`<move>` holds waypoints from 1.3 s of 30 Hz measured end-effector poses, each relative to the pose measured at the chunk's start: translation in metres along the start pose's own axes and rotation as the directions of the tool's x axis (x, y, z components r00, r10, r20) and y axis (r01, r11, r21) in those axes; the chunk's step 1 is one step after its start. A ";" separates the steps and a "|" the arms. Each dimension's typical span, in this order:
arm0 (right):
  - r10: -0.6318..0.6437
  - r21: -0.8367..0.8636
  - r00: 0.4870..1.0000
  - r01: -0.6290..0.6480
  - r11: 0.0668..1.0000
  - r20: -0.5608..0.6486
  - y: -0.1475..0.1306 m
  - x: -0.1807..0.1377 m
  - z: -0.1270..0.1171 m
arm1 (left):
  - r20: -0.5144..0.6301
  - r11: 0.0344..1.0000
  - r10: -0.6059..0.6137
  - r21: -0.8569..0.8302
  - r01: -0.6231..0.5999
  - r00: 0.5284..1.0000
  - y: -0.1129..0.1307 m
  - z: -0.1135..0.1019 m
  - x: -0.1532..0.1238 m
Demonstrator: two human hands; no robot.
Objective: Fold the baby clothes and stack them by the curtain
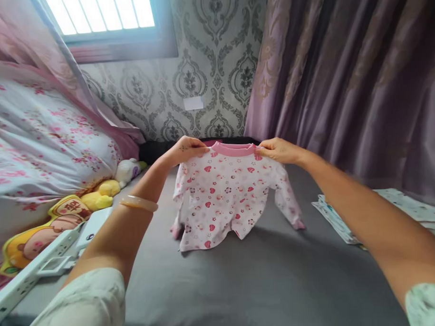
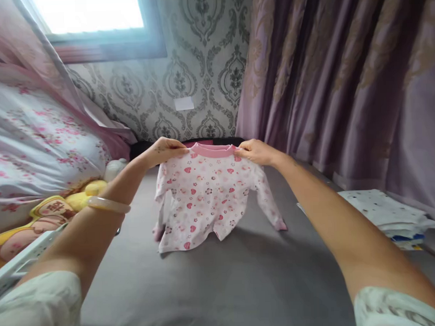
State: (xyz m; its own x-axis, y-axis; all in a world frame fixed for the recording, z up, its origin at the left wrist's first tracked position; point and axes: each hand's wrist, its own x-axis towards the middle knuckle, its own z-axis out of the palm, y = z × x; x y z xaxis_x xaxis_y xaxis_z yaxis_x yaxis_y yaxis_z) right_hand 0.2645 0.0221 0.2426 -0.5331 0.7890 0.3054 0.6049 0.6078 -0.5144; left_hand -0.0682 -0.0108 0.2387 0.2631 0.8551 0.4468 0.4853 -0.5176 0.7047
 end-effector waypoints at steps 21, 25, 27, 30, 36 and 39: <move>-0.069 -0.064 0.988 0.060 0.996 -0.137 -0.010 -0.006 -0.026 | -0.118 0.962 0.208 0.205 -0.181 0.971 0.020 -0.008 0.007; -0.079 0.070 0.947 0.105 0.992 -0.311 -0.014 -0.006 -0.037 | -0.283 0.971 0.232 0.129 -0.203 0.931 0.036 -0.010 0.009; -0.100 0.102 0.940 0.141 0.985 -0.327 -0.021 -0.009 -0.041 | -0.310 0.977 0.212 0.064 -0.202 0.927 0.041 -0.011 0.008; -0.160 0.120 0.956 0.194 0.974 -0.246 -0.029 -0.013 -0.045 | -0.167 0.988 0.136 -0.044 -0.146 0.977 0.043 -0.015 0.006; -0.124 0.083 0.983 0.136 0.987 -0.134 -0.030 -0.007 -0.048 | -0.089 0.988 0.116 -0.095 -0.125 0.989 0.032 -0.021 0.011; -0.115 0.074 0.987 0.123 0.990 -0.108 -0.025 -0.001 -0.048 | -0.101 0.982 0.163 -0.082 -0.171 0.981 0.023 -0.018 0.016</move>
State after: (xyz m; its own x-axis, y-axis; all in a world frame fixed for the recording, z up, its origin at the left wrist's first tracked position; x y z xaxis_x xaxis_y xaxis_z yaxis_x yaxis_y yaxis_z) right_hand 0.2785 0.0104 0.2932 -0.5318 0.7189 0.4475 0.4892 0.6922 -0.5306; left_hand -0.0679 -0.0095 0.2721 0.2531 0.7518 0.6089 0.3629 -0.6572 0.6606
